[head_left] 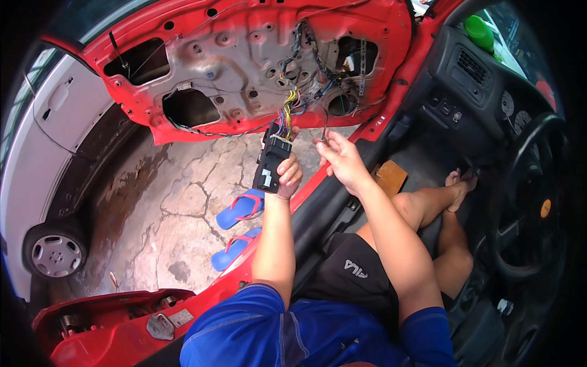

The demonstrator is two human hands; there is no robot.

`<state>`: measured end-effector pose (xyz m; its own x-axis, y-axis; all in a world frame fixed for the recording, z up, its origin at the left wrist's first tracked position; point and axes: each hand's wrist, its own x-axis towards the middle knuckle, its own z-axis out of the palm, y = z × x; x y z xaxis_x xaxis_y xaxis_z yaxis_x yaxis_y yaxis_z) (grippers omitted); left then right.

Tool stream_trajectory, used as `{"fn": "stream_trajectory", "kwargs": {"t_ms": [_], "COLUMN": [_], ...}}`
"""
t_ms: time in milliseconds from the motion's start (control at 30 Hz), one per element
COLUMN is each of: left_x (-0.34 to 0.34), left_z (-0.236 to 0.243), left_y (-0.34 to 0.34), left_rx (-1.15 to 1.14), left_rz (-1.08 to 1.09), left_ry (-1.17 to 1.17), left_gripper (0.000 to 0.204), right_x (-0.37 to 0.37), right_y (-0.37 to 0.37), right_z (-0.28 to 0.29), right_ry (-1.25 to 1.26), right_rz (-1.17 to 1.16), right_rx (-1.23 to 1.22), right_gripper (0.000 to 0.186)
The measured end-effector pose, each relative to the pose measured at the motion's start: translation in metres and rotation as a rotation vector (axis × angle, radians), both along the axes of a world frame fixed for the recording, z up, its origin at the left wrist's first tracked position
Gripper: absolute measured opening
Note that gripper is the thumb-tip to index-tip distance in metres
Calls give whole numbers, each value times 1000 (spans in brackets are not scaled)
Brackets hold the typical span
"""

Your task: The person walks through a garage and enters a red car with the driver's side door panel removed. They sit in the driver's seat and manipulate the exposed wiring harness and a black electrical connector, attempting to connect or inspect the components.

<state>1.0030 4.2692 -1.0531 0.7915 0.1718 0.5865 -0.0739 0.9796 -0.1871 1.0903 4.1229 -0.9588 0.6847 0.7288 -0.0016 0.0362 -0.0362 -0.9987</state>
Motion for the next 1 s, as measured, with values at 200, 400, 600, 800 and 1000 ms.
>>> {"fn": "stream_trajectory", "kwargs": {"t_ms": [200,400,600,800,1000], "left_x": [-1,-6,-10,-4,-10], "left_z": [-12,-14,-8,29,57], "left_y": [11,15,13,14,12], "left_rx": [53,320,545,680,710], "left_rz": [3,120,283,635,771], "left_ry": [51,311,641,576,710], "left_gripper": [81,88,85,103,104], "right_x": [11,1,-9,-2,-4], "right_y": [-4,4,4,0,4], "right_z": [3,19,25,32,34], "right_ry": [111,187,196,85,29], "right_rz": [142,214,273,257,283], "right_rx": [73,75,47,17,52], "right_gripper": [25,23,21,17,15]}}
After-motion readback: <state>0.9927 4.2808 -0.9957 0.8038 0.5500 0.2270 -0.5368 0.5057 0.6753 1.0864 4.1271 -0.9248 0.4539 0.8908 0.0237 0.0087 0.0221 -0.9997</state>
